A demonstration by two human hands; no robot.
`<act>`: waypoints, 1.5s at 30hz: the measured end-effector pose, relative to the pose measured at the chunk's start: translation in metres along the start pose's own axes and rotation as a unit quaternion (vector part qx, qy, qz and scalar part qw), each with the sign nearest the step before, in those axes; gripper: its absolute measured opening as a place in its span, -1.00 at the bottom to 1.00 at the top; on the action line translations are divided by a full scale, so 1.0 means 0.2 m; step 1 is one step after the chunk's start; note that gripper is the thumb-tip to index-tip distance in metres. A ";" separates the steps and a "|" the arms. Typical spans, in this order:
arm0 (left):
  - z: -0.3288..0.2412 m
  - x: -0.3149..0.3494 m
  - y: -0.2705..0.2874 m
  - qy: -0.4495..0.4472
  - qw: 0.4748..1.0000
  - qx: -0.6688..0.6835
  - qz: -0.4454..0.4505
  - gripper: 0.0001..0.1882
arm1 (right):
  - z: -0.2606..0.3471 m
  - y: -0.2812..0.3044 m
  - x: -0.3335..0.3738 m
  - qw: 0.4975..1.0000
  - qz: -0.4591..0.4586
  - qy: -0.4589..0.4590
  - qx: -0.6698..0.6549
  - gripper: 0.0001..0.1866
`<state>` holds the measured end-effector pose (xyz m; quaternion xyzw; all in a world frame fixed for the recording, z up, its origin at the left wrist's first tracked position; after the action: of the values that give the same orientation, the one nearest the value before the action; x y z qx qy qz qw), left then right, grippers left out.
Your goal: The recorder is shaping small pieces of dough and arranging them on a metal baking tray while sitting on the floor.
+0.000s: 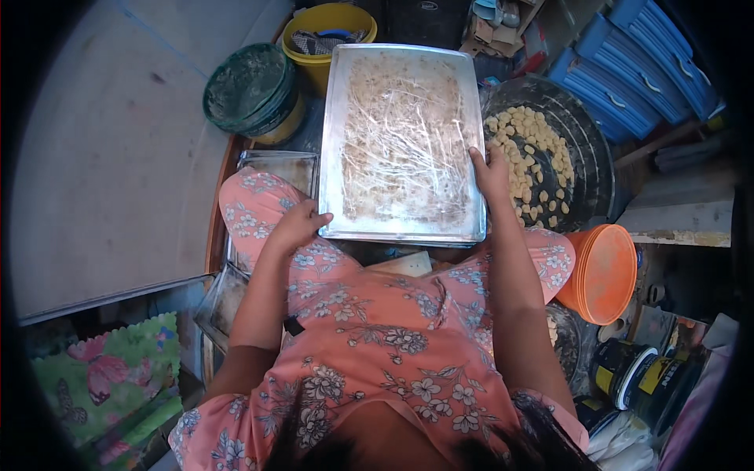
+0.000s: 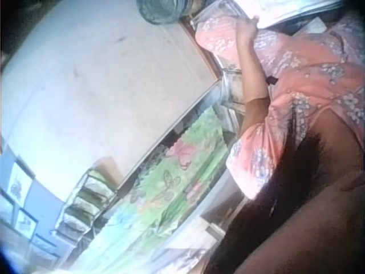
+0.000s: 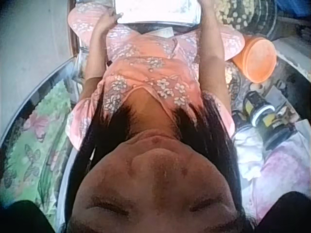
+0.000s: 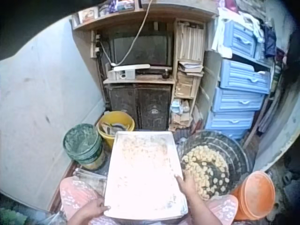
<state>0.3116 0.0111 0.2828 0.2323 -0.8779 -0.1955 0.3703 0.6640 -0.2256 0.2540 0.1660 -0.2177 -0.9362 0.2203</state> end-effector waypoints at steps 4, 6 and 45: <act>0.07 -0.01 0.01 0.024 0.999 0.000 0.029 -0.69 | 0.10 0.02 0.06 0.999 0.025 -0.045 -0.012 -0.48; 0.04 -0.03 -0.03 0.039 0.998 0.021 0.053 -0.75 | 0.12 0.07 0.05 0.995 0.035 -0.047 0.080 -0.45; -1.83 -1.07 -1.22 -0.387 0.892 -0.224 0.069 -0.43 | -2.75 1.18 -0.60 0.835 -0.318 -0.402 -0.201 -0.06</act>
<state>0.7793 -0.1310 0.2746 -0.0119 -0.8984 -0.4355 0.0561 1.0690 -0.5420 -0.0736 -0.2129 -0.0290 -0.9621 -0.1682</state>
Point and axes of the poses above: each hand's wrist, its own x-axis away from the middle knuckle, its own y-axis out of the back of the hand, z = x × y, the point moved 8 cm from there along -x, towards the middle knuckle, and after that the axes turned 6 degrees about y, right-handed, at the moved point
